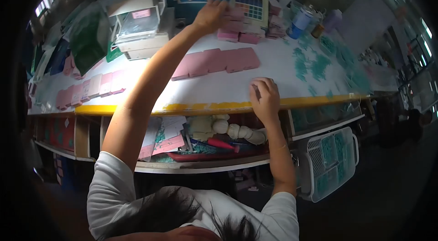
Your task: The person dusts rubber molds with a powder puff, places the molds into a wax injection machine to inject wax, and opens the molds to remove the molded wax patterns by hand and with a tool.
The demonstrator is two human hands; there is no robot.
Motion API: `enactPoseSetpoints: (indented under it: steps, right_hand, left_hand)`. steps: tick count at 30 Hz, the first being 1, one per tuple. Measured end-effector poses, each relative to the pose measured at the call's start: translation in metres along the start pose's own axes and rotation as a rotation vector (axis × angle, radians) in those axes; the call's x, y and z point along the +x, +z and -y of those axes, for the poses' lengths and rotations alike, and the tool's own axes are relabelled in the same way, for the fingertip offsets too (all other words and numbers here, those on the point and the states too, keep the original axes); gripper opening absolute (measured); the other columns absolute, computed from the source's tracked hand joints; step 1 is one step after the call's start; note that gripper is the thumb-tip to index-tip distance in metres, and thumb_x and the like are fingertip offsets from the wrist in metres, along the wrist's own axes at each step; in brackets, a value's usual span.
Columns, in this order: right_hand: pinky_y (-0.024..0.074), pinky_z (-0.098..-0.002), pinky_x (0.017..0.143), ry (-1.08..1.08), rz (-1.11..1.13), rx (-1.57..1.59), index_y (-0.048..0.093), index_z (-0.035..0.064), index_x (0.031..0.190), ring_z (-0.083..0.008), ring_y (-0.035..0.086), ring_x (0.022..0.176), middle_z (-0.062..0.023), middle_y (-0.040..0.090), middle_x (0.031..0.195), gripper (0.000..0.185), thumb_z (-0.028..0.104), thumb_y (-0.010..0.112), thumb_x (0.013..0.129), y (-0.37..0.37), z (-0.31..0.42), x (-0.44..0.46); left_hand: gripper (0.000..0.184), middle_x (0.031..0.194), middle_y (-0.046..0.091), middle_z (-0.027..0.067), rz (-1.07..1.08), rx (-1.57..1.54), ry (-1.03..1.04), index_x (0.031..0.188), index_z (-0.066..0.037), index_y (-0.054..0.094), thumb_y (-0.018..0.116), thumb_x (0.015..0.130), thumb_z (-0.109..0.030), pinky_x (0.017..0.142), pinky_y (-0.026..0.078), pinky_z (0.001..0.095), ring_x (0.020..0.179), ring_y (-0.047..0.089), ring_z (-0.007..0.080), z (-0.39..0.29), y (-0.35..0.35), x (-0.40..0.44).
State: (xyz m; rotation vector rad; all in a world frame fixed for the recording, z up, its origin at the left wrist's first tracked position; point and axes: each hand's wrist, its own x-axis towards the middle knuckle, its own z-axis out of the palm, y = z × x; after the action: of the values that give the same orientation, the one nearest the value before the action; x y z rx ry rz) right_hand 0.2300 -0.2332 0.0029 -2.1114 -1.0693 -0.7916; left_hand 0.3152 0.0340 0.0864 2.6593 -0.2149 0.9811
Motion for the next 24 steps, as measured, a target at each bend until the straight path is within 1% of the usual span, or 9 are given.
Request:
enactPoseSetpoints:
  steps: [4, 6, 8, 11, 14, 16, 18, 19, 24]
  right_hand:
    - [0.0442, -0.0376, 0.073, -0.008, 0.004, -0.027, 0.058, 0.0025, 0.082, -0.0282, 0.056, 0.081, -0.0091, 0.059, 0.083, 0.007, 0.006, 0.060, 0.077, -0.002, 0.002, 0.002]
    - [0.0437, -0.0377, 0.071, -0.002, -0.043, -0.021, 0.058, 0.0026, 0.081, -0.0288, 0.056, 0.079, -0.0093, 0.059, 0.080, 0.006, 0.006, 0.060, 0.076, 0.000, 0.001, -0.001]
    - [0.0434, -0.0385, 0.070, 0.003, -0.041, -0.052, 0.058, 0.0032, 0.080, -0.0289, 0.056, 0.078, -0.0095, 0.059, 0.079, 0.006, 0.006, 0.060, 0.075, -0.002, 0.001, -0.001]
    - [0.0430, -0.0381, 0.070, 0.025, -0.077, -0.085, 0.057, 0.0051, 0.080, -0.0284, 0.056, 0.078, -0.0093, 0.060, 0.079, 0.007, 0.007, 0.060, 0.074, -0.004, 0.005, -0.005]
    - [0.0430, -0.0370, 0.073, 0.010, -0.178, -0.009, 0.057, 0.0062, 0.083, -0.0284, 0.057, 0.080, -0.0080, 0.061, 0.083, 0.008, 0.008, 0.059, 0.075, 0.005, -0.004, -0.008]
    - [0.0431, -0.0362, 0.076, -0.001, -0.196, 0.022, 0.059, 0.0049, 0.086, -0.0296, 0.058, 0.084, -0.0090, 0.061, 0.087, 0.010, 0.005, 0.059, 0.076, 0.000, -0.003, -0.010]
    - [0.0428, -0.0360, 0.078, 0.042, -0.222, 0.085, 0.059, 0.0055, 0.089, -0.0296, 0.057, 0.086, -0.0097, 0.060, 0.089, 0.012, 0.007, 0.059, 0.077, -0.006, -0.007, -0.011]
    - [0.0427, -0.0360, 0.077, 0.060, -0.231, 0.110, 0.059, 0.0051, 0.090, -0.0294, 0.057, 0.086, -0.0104, 0.060, 0.090, 0.013, 0.006, 0.059, 0.077, -0.012, -0.010, -0.015]
    - [0.0435, -0.0371, 0.077, 0.279, -0.388, -0.148, 0.058, 0.0035, 0.103, -0.0280, 0.055, 0.083, -0.0139, 0.057, 0.089, 0.021, 0.006, 0.052, 0.083, -0.064, -0.072, -0.031]
  left_hand:
    - [0.037, 0.107, 0.057, 0.0198, 0.105, 0.139, -0.041, 0.110, -0.007, 0.052, 0.064, 0.076, -0.019, 0.091, 0.043, 0.0412, 0.104, 0.053, 0.0355, -0.004, 0.003, -0.004]
    - [0.043, 0.107, 0.058, 0.0164, -0.176, 0.143, 0.202, 0.115, -0.008, 0.051, 0.065, 0.076, -0.015, 0.090, 0.042, 0.0412, 0.104, 0.053, 0.0332, -0.012, -0.001, -0.012]
    - [0.039, 0.109, 0.058, 0.0103, -0.223, -0.256, 0.265, 0.114, -0.008, 0.054, 0.065, 0.076, -0.012, 0.089, 0.042, 0.0363, 0.101, 0.055, 0.0262, -0.056, -0.023, -0.026]
    - [0.023, 0.110, 0.059, 0.0032, 0.305, -1.219, 0.211, 0.101, -0.004, 0.061, 0.065, 0.080, -0.009, 0.086, 0.041, 0.0283, 0.098, 0.056, 0.0163, -0.153, -0.077, -0.079]
    - [0.024, 0.117, 0.056, 0.0148, 0.825, -1.593, 0.627, 0.095, -0.003, 0.062, 0.072, 0.077, -0.014, 0.093, 0.041, 0.0347, 0.109, 0.053, 0.0264, -0.212, -0.137, -0.118]
    - [0.026, 0.122, 0.050, 0.0223, 0.913, -1.943, 0.647, 0.099, -0.002, 0.062, 0.070, 0.080, -0.018, 0.093, 0.038, 0.0397, 0.111, 0.049, 0.0338, -0.235, -0.148, -0.154]
    - [0.017, 0.097, 0.063, 0.0131, 1.300, -2.109, 0.006, 0.084, -0.004, 0.063, 0.069, 0.076, -0.018, 0.068, 0.045, 0.0291, 0.081, 0.058, 0.0212, -0.244, -0.195, -0.160]
    - [0.025, 0.111, 0.057, 0.0157, 0.876, -1.874, 0.779, 0.090, -0.003, 0.061, 0.072, 0.075, -0.020, 0.081, 0.042, 0.0353, 0.096, 0.053, 0.0263, -0.237, -0.173, -0.151]
    - [0.023, 0.109, 0.057, 0.0151, 0.807, -2.018, 0.654, 0.089, -0.003, 0.060, 0.069, 0.079, -0.021, 0.082, 0.042, 0.0355, 0.099, 0.052, 0.0275, -0.257, -0.173, -0.182]
